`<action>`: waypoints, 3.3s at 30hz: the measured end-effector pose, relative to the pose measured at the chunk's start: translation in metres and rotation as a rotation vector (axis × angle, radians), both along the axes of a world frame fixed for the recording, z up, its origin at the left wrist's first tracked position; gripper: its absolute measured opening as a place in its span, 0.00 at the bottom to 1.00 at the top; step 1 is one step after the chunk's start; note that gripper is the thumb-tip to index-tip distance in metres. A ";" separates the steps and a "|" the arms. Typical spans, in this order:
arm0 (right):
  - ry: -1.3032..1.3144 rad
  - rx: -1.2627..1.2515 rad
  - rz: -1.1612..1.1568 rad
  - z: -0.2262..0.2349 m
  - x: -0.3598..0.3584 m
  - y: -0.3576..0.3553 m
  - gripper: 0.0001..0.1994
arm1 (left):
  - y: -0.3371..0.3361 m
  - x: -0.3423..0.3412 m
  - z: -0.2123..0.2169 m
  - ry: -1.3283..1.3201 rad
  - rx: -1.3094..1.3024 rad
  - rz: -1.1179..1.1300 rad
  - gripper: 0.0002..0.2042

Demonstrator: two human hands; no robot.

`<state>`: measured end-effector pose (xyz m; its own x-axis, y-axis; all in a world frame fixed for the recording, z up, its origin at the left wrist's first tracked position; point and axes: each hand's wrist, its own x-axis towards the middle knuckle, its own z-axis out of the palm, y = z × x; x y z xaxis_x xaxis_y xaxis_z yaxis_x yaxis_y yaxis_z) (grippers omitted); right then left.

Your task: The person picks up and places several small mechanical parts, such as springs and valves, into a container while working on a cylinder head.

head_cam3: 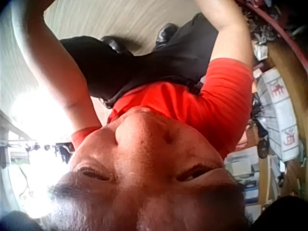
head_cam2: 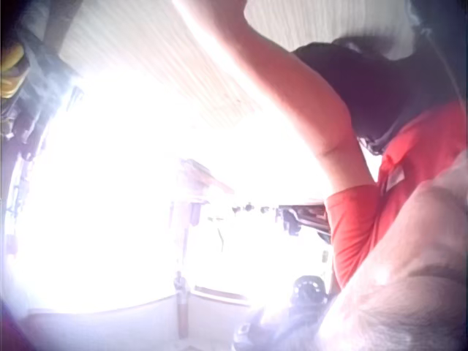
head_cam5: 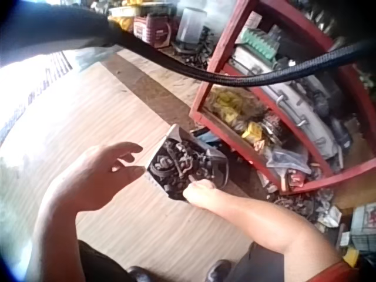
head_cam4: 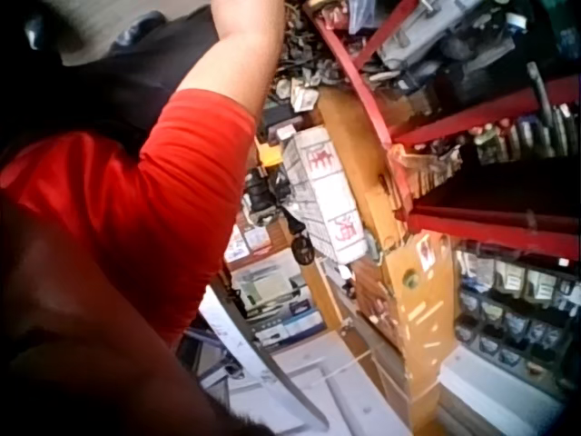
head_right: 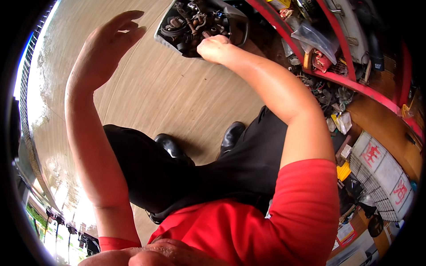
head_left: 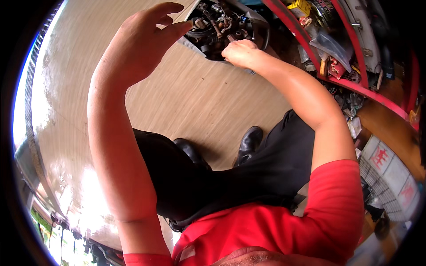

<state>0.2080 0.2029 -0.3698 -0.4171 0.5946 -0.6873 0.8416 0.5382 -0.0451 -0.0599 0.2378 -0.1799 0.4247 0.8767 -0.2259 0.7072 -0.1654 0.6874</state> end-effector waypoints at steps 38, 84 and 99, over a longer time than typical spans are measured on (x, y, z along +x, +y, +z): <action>0.271 0.450 -0.163 0.009 0.007 0.000 0.11 | 0.000 0.010 0.041 0.008 -0.029 0.121 0.21; 0.165 0.086 -0.078 0.008 -0.044 0.005 0.13 | 0.012 0.010 -0.012 -0.032 -0.003 0.041 0.22; 0.144 0.227 -0.099 -0.004 -0.037 0.001 0.09 | -0.001 0.025 0.037 0.047 -0.019 0.052 0.21</action>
